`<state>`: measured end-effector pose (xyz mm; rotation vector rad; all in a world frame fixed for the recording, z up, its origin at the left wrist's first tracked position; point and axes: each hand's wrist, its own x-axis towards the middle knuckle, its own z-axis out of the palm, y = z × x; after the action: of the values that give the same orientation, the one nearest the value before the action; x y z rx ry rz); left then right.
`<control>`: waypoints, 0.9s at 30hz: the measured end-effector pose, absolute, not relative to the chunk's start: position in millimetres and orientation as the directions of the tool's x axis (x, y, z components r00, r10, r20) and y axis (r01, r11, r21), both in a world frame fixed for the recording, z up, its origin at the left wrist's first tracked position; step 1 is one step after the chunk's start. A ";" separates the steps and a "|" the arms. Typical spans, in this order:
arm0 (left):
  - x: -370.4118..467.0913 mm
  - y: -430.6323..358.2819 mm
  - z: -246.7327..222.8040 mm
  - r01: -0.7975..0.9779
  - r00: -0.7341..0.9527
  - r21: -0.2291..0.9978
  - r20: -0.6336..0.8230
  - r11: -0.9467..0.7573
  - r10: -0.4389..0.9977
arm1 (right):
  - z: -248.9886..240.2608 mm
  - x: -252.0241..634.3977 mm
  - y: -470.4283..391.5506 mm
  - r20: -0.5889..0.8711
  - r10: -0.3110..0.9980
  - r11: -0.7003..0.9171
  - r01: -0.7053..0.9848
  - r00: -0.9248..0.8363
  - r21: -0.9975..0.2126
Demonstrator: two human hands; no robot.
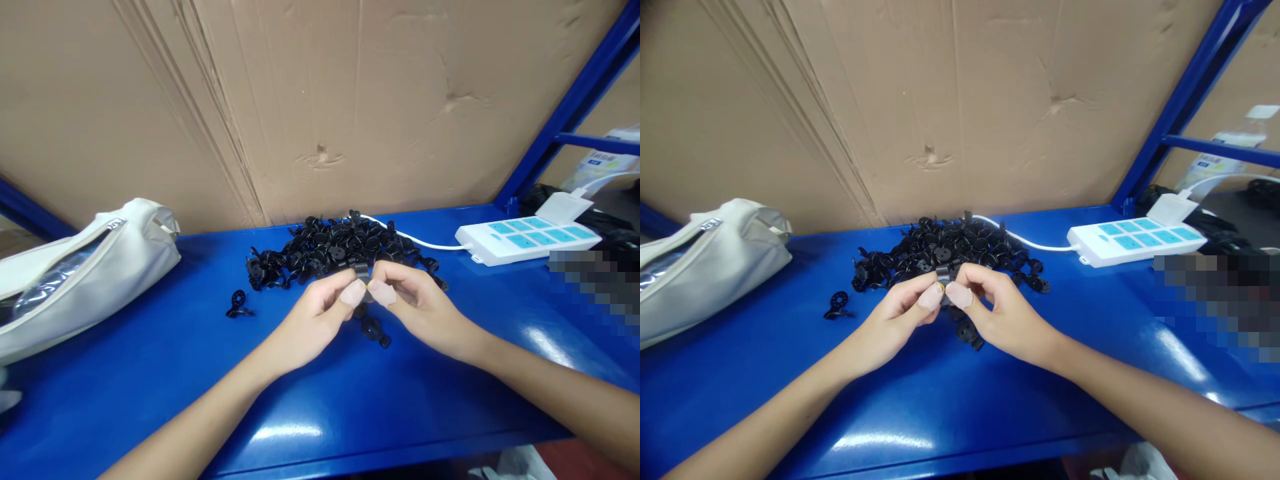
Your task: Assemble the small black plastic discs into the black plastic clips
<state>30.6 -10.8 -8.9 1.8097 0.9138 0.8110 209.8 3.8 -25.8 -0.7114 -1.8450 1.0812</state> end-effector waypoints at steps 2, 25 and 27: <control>31.5 -11.7 -7.4 0.231 0.503 0.919 0.169 -0.320 0.848 | -26.4 210.1 4.1 0.389 0.798 0.467 0.065 -0.460 -0.882; 32.0 -5.4 -9.1 0.306 0.294 0.921 0.148 -0.240 0.944 | -16.4 220.0 18.6 0.509 0.771 0.634 0.396 -0.382 -0.664; 31.2 -3.4 -7.3 0.313 0.256 0.922 0.147 -0.226 0.955 | -12.0 227.4 18.4 0.564 0.769 0.638 0.410 -0.301 -0.651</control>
<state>31.2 -3.4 -7.3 1.7075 1.1780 0.9858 227.4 18.4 -12.0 -0.9296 -1.9296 0.4859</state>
